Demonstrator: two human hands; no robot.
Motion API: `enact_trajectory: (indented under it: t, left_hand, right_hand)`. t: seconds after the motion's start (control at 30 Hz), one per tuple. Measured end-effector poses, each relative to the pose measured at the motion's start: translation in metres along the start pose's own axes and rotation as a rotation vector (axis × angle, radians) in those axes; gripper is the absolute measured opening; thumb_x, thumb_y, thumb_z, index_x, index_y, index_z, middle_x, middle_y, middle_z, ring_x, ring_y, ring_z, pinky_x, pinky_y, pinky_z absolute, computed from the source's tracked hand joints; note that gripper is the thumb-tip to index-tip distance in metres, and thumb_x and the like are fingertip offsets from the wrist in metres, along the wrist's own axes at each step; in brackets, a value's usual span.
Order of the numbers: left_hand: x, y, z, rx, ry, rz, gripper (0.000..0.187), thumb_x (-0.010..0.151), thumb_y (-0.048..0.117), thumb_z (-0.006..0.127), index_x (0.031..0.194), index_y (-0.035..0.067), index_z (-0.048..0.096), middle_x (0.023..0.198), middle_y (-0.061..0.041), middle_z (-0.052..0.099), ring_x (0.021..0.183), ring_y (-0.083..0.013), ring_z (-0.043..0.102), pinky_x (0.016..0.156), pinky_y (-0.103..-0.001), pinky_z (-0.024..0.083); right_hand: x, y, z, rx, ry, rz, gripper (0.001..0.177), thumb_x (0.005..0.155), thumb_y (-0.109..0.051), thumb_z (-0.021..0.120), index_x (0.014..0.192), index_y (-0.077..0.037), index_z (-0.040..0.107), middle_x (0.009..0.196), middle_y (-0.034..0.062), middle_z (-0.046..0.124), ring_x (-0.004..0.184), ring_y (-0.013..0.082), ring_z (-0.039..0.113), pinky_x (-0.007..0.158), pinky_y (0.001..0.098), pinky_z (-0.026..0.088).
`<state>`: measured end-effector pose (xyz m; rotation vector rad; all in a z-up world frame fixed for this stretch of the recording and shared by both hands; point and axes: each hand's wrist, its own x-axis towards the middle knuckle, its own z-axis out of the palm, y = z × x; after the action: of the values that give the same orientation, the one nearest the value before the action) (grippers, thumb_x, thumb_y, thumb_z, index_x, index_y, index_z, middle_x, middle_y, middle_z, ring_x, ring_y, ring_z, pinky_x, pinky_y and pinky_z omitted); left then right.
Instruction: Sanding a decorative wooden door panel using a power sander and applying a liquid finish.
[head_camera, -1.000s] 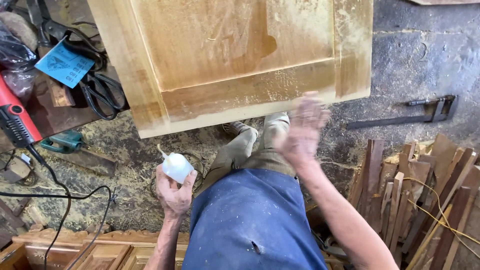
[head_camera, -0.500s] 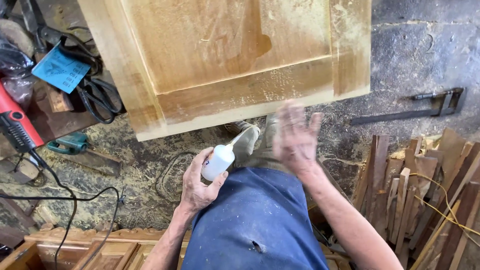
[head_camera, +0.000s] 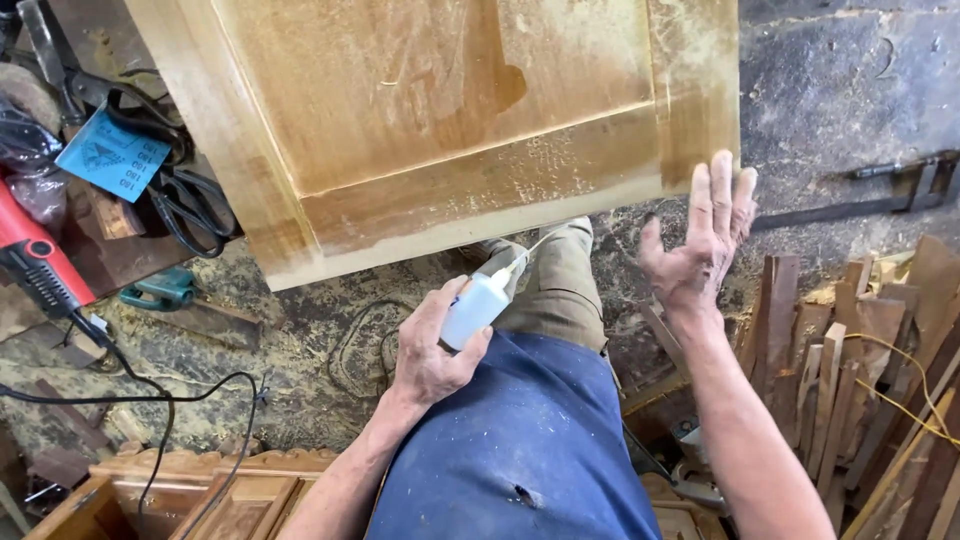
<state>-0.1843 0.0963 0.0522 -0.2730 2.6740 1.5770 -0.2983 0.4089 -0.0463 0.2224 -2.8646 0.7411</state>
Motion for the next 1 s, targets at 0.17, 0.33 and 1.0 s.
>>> enact_trajectory:
  t: [0.17,0.33,1.0]
  left_hand:
    - [0.014,0.01,0.008,0.084,0.007,0.07,0.059,0.075,0.025,0.084,0.128,0.004,0.068,0.098,-0.015,0.072,0.086,-0.0334,0.074,0.072,-0.043,0.061]
    - [0.021,0.018,0.01,0.135,0.038,0.118,0.058,0.076,0.026,0.082,0.128,0.004,0.068,0.095,-0.015,0.07,0.083,-0.0346,0.074,0.069,-0.043,0.061]
    - [-0.044,-0.014,-0.062,0.26,0.072,-0.077,0.063,0.083,0.029,0.075,0.137,0.002,0.057,0.115,-0.016,0.069,0.089,-0.0257,0.067,0.072,-0.035,0.058]
  right_hand:
    - [0.007,-0.01,-0.01,-0.022,-0.014,-0.014,0.08,0.074,-0.002,0.081,0.15,0.008,0.056,0.163,0.0212,0.04,0.148,0.0492,0.025,0.121,0.059,0.022]
    - [0.007,-0.007,-0.007,0.008,0.006,-0.025,0.079,0.075,-0.002,0.08,0.149,0.008,0.055,0.161,0.0219,0.042,0.147,0.0508,0.029,0.12,0.0593,0.026]
    - [0.004,-0.001,-0.011,0.021,-0.103,-0.064,0.08,0.085,0.008,0.075,0.158,0.009,0.042,0.166,0.0238,0.032,0.155,0.0438,0.02,0.129,0.0605,0.019]
